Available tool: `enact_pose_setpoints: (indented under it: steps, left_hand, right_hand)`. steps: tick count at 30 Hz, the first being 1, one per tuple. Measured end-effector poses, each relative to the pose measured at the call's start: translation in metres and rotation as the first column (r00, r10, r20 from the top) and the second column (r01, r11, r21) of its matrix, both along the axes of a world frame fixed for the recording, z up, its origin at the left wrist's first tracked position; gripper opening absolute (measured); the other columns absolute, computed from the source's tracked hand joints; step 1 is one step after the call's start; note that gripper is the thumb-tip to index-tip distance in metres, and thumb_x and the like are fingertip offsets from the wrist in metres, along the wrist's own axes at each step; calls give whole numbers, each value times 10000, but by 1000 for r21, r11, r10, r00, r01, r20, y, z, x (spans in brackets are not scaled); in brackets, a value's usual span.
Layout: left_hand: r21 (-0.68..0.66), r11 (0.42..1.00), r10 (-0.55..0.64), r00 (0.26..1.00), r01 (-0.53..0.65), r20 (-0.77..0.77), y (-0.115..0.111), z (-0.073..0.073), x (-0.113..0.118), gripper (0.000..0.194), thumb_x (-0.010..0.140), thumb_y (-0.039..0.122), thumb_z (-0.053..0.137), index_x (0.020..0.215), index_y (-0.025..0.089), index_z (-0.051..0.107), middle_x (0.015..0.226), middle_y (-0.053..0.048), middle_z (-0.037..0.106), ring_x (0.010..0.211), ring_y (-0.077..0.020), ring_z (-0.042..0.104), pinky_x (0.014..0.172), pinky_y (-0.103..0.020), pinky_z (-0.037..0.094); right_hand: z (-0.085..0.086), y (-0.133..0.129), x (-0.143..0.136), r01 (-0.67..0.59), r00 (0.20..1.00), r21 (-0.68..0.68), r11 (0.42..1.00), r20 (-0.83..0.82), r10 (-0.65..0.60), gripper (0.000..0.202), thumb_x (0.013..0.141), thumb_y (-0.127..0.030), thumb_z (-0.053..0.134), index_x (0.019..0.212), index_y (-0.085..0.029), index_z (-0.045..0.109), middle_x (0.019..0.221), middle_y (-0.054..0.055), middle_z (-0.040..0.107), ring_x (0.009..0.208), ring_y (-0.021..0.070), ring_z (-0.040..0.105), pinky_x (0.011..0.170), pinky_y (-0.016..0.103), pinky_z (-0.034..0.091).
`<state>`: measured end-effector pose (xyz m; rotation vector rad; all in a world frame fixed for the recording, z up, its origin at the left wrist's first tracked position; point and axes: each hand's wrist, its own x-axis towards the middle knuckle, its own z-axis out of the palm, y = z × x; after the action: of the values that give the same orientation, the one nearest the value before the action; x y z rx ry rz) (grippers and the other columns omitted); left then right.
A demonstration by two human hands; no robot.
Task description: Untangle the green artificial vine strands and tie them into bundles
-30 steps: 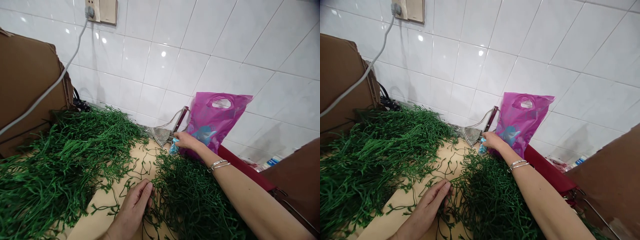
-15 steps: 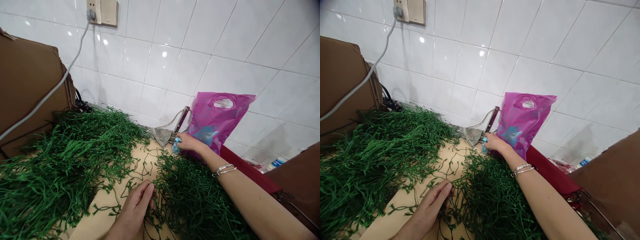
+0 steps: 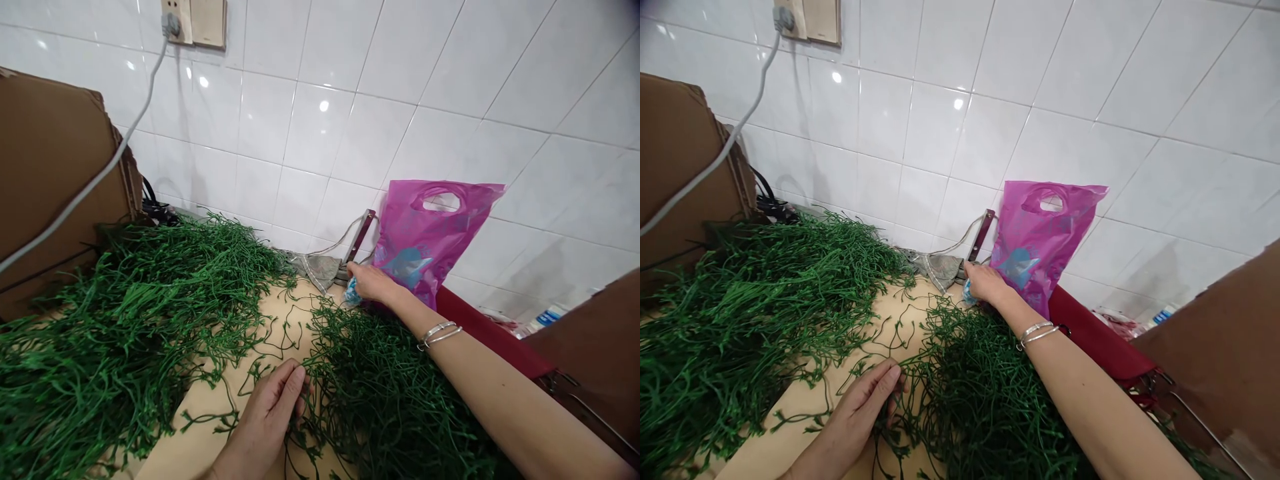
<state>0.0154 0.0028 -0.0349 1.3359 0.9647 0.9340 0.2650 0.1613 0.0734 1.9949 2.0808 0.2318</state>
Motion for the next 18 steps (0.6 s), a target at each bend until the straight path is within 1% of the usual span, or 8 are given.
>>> enact_pose_setpoints:
  steps: [3, 7, 12, 14, 18]
  left_hand:
    - [-13, 1000, -14, 1000, 13, -1, -1, 2, 0, 514, 900, 693, 424, 761, 207, 514, 724, 11, 473, 719, -170, 493, 666, -267, 410]
    - [-67, 998, -15, 1000, 14, -11, -2, 4, -1, 550, 872, 741, 421, 803, 206, 529, 770, 5, 472, 764, -180, 496, 699, -274, 415]
    - [-21, 999, -31, 999, 30, -24, -2, 0, -1, 536, 901, 720, 387, 782, 210, 501, 738, 11, 462, 742, -177, 482, 695, -280, 394]
    - [-16, 1000, -25, 999, 25, -30, -1, 0, -1, 531, 903, 716, 386, 782, 211, 498, 741, 11, 463, 747, -179, 484, 697, -281, 395]
    - [-5, 1000, -25, 999, 24, -46, -1, 3, -1, 530, 896, 718, 390, 774, 212, 495, 747, 8, 476, 755, -184, 494, 709, -288, 403]
  right_hand:
    - [-2, 2, -1, -14, 1000, -12, 1000, 22, 14, 351, 956, -343, 631, 1257, -163, 602, 1261, 104, 626, 1067, 236, 647, 892, 446, 559]
    - [-3, 2, -2, -9, 999, 10, 1000, 47, 8, 354, 954, -342, 636, 1254, -158, 604, 1258, 108, 628, 1067, 236, 648, 892, 441, 559]
    - [0, -2, -5, 20, 998, 83, 996, 56, -25, 365, 958, -346, 629, 1273, -166, 592, 1263, 103, 625, 1065, 237, 649, 889, 447, 560]
    - [1, -2, -5, 28, 998, 75, 997, 51, -32, 355, 959, -346, 628, 1264, -167, 598, 1261, 103, 626, 1066, 235, 648, 890, 443, 560]
    - [1, 5, -4, 34, 999, 8, 999, 22, -34, 328, 958, -342, 630, 1241, -176, 613, 1250, 98, 632, 1058, 228, 651, 883, 425, 562]
